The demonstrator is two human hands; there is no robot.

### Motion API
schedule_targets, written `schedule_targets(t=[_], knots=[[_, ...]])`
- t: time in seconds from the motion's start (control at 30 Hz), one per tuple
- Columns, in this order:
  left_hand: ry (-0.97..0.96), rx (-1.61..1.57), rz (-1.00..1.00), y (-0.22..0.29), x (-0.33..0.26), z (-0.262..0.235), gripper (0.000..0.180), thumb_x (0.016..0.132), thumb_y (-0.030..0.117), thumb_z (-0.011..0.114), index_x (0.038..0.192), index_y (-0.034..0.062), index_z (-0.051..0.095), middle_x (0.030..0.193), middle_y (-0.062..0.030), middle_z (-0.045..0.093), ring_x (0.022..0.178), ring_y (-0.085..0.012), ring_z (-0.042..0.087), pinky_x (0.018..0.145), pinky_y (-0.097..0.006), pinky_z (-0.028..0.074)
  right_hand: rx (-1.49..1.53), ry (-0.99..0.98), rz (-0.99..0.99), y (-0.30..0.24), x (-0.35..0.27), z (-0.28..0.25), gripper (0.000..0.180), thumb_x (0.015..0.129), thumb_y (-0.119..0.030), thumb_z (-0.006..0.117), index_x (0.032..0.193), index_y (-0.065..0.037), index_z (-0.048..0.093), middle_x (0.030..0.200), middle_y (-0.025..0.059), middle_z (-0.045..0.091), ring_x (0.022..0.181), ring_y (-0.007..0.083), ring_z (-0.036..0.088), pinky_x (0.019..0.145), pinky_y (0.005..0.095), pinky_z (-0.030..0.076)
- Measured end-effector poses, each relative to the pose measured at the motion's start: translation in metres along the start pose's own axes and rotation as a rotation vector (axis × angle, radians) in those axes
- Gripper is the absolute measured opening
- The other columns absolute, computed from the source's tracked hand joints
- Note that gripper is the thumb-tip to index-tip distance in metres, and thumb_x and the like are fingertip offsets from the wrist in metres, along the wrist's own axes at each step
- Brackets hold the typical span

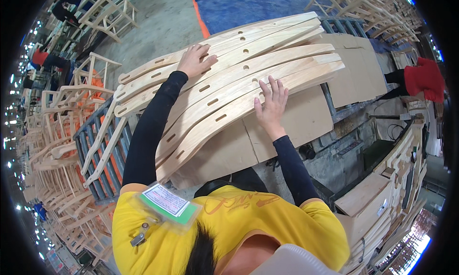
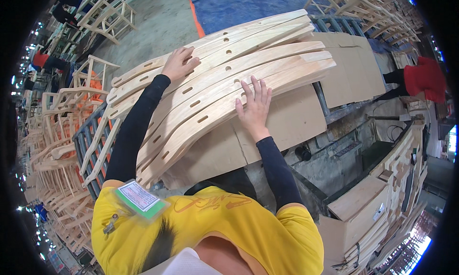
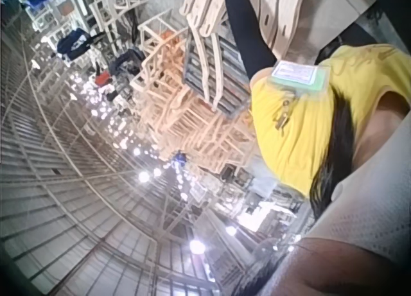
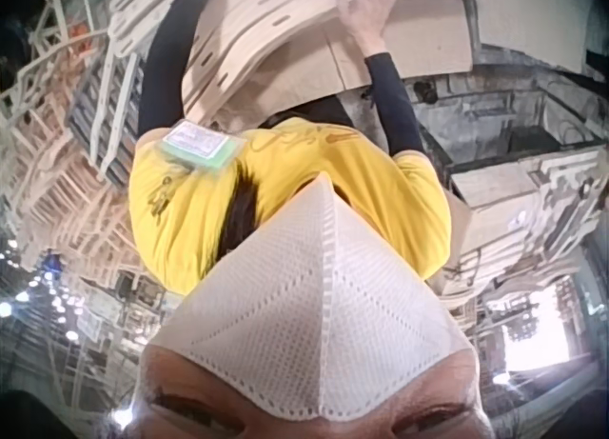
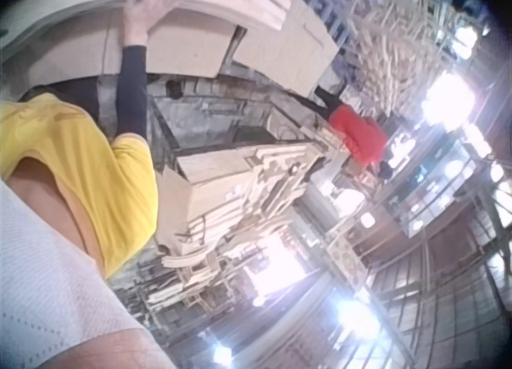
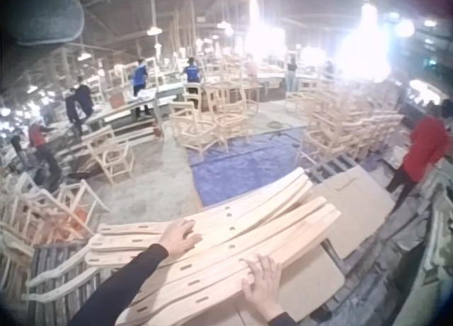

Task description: The person repeatedly picks up curved wooden chair parts from the floor and stacks them on a table. The person handles the parts one at a time, aligning them into a growing pile.

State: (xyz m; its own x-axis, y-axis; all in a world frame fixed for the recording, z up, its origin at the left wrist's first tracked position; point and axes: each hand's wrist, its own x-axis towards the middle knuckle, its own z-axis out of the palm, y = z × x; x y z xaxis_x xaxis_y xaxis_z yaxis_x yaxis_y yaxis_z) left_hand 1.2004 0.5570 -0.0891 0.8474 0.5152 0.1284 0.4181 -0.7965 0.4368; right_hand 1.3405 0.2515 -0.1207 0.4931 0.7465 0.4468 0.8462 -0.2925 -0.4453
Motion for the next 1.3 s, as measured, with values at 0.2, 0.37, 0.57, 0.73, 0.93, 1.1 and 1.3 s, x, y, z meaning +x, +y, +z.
schedule_targets(t=[0.2,0.37,0.57,0.73,0.93,1.1,1.3], knots=[[0.031,0.169,-0.076,0.018,-0.01,0.008,0.069,0.095,0.057,0.048,0.14,0.0047,0.045,0.13,-0.0157,0.053,0.124,-0.0331,0.045,0.105,-0.047,0.033,-0.018,0.011,-0.036,0.0,0.0,-0.004,0.053,0.089,-0.034,0.058,0.139,-0.019,0.051,0.151,0.0106,0.038,0.143,0.0361,0.027,0.116,0.0571,0.016],[0.117,0.31,-0.056,0.048,-0.046,0.037,0.072,0.099,0.052,0.041,0.153,0.0067,0.026,0.158,-0.015,0.027,0.146,-0.0331,0.022,0.118,-0.05,0.015,-0.018,0.029,-0.055,0.003,-0.001,0.0,0.052,0.09,-0.034,0.058,0.138,-0.018,0.051,0.15,0.0114,0.039,0.142,0.0369,0.028,0.115,0.0574,0.016],[0.093,0.306,-0.052,0.109,-0.136,0.043,0.066,0.099,0.05,0.043,0.154,0.0154,0.028,0.161,-0.0077,0.024,0.148,-0.0319,0.021,0.12,-0.051,0.014,-0.073,0.09,-0.09,0.008,-0.003,0.016,0.054,0.088,-0.035,0.059,0.14,-0.02,0.051,0.15,0.0084,0.041,0.143,0.033,0.029,0.117,0.0566,0.014],[0.105,0.214,-0.133,0.139,-0.246,0.028,0.064,0.095,0.044,0.053,0.152,0.0217,0.034,0.16,-0.0033,0.028,0.146,-0.0305,0.026,0.118,-0.051,0.02,-0.084,0.188,-0.159,0.016,-0.003,0.021,0.045,0.089,-0.027,0.057,0.132,-0.015,0.058,0.143,0.0102,0.051,0.135,0.0344,0.04,0.113,0.0558,0.022],[0.255,0.298,-0.599,0.157,-0.403,0.013,0.073,0.085,0.025,0.065,0.151,0.0265,0.035,0.16,-0.0023,0.027,0.145,-0.0298,0.027,0.119,-0.052,0.02,0.036,0.189,-0.288,-0.022,0.002,0.008,0.038,0.086,-0.016,0.057,0.122,-0.009,0.064,0.121,0.0176,0.064,0.116,0.0354,0.056,0.099,0.0506,0.04],[0.519,0.371,-0.902,0.159,-0.51,0.023,0.081,0.078,0.009,0.063,0.151,0.0269,0.034,0.159,-0.0092,0.026,0.144,-0.0339,0.028,0.117,-0.053,0.024,-0.123,0.149,-0.225,-0.03,-0.008,-0.009,0.032,0.091,-0.021,0.057,0.117,-0.006,0.068,0.111,0.0174,0.068,0.099,0.0316,0.065,0.078,0.0462,0.053],[0.626,-0.228,-1.567,0.149,-0.658,0.147,0.076,0.081,0.021,0.065,0.15,0.0134,0.034,0.154,-0.0201,0.031,0.139,-0.04,0.035,0.113,-0.048,0.033,-0.014,-0.037,-0.173,-0.155,-0.04,0.001,0.041,0.092,-0.026,0.059,0.129,-0.006,0.061,0.116,0.0195,0.063,0.111,0.0318,0.06,0.091,0.0461,0.049]])
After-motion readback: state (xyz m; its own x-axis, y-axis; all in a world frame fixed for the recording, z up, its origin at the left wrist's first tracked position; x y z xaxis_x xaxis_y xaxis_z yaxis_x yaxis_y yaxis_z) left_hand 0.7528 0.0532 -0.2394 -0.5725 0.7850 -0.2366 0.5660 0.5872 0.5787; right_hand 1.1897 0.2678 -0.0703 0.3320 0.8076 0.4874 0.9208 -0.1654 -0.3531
